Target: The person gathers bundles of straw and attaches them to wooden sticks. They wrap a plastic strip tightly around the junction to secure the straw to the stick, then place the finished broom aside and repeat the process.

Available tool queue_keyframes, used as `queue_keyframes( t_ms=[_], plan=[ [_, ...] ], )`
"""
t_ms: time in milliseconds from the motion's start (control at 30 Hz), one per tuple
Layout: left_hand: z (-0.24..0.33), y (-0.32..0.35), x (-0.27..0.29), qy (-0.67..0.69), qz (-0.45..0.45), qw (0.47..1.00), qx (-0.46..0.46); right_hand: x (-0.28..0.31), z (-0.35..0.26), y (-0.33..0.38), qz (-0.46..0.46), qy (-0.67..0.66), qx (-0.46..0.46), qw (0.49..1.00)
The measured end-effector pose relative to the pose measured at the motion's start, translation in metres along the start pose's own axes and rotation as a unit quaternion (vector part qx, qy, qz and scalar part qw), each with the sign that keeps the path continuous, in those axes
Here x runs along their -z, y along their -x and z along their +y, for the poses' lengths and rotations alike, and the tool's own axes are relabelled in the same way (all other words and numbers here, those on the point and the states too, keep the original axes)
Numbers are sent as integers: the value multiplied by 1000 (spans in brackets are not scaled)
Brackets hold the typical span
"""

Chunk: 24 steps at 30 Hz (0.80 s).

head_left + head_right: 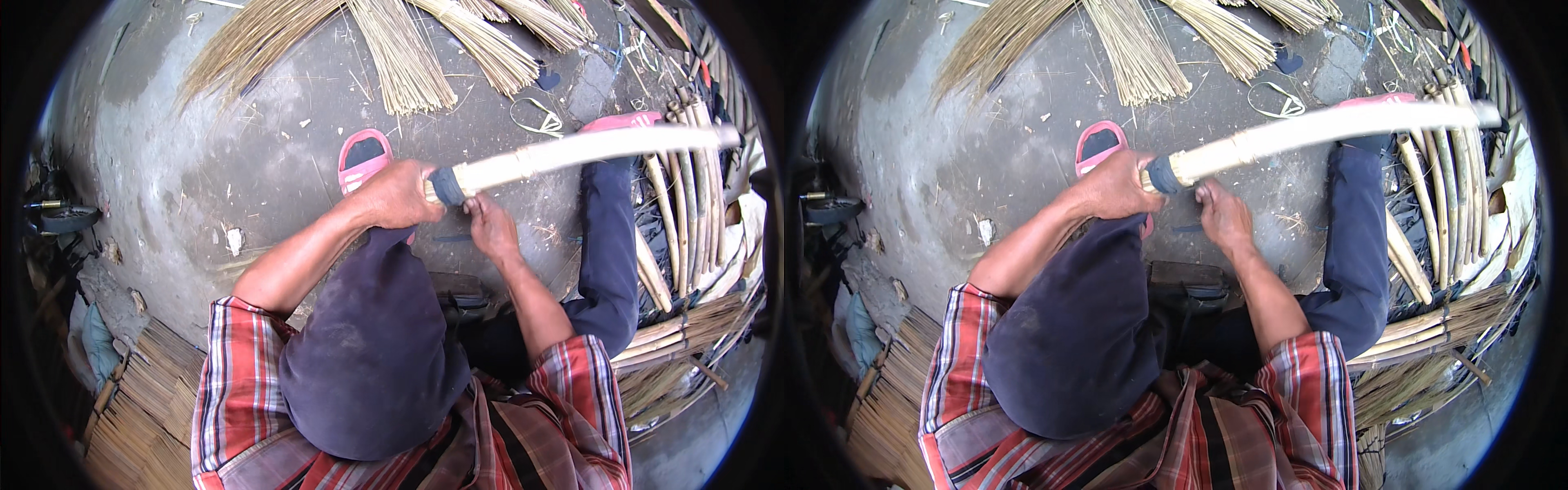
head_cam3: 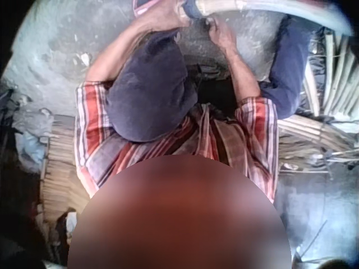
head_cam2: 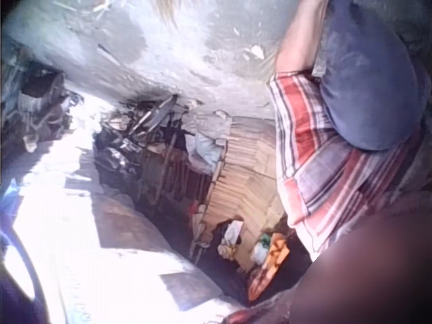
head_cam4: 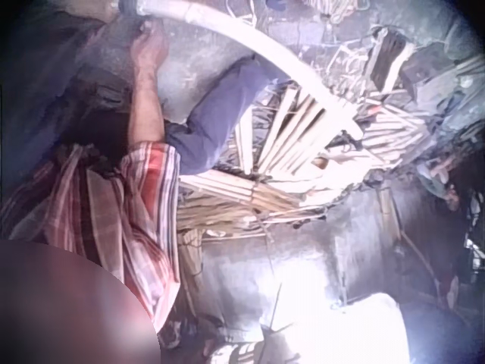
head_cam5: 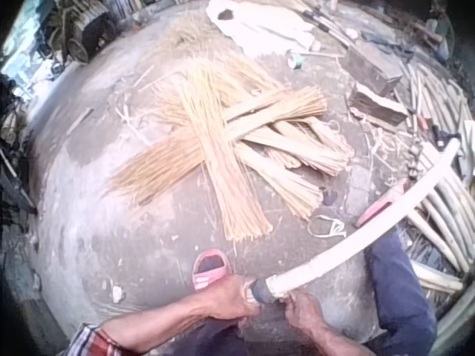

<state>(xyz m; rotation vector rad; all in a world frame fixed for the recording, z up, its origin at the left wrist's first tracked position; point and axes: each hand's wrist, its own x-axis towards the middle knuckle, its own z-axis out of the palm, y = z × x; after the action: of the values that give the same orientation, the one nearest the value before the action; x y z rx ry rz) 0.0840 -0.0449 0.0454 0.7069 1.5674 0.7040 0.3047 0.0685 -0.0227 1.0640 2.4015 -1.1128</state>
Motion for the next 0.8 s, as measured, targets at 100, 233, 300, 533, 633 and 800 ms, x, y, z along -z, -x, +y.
queue_keyframes(
  t_ms=[100, 233, 300, 533, 633, 800],
  plan=[
    [4, 0, 1, 1, -145, 989, -28, 13, -12, -25, 37, -39, 103, 993],
    [11, -2, 13, 73, -275, 956, 77, 33, -30, -42, 82, -21, 341, 936],
    [15, -5, 12, 51, -244, 966, 62, 36, -33, -46, 112, -1, 368, 923],
    [15, -17, 4, 97, -232, 967, 50, 23, -18, -55, 142, 2, 333, 932],
    [10, -17, 6, 82, -203, 975, 33, 27, -24, -55, 152, -16, 323, 934],
    [-2, -23, 6, -92, 4, 995, -34, 70, -65, -43, -76, 127, 62, 987]
  ],
)
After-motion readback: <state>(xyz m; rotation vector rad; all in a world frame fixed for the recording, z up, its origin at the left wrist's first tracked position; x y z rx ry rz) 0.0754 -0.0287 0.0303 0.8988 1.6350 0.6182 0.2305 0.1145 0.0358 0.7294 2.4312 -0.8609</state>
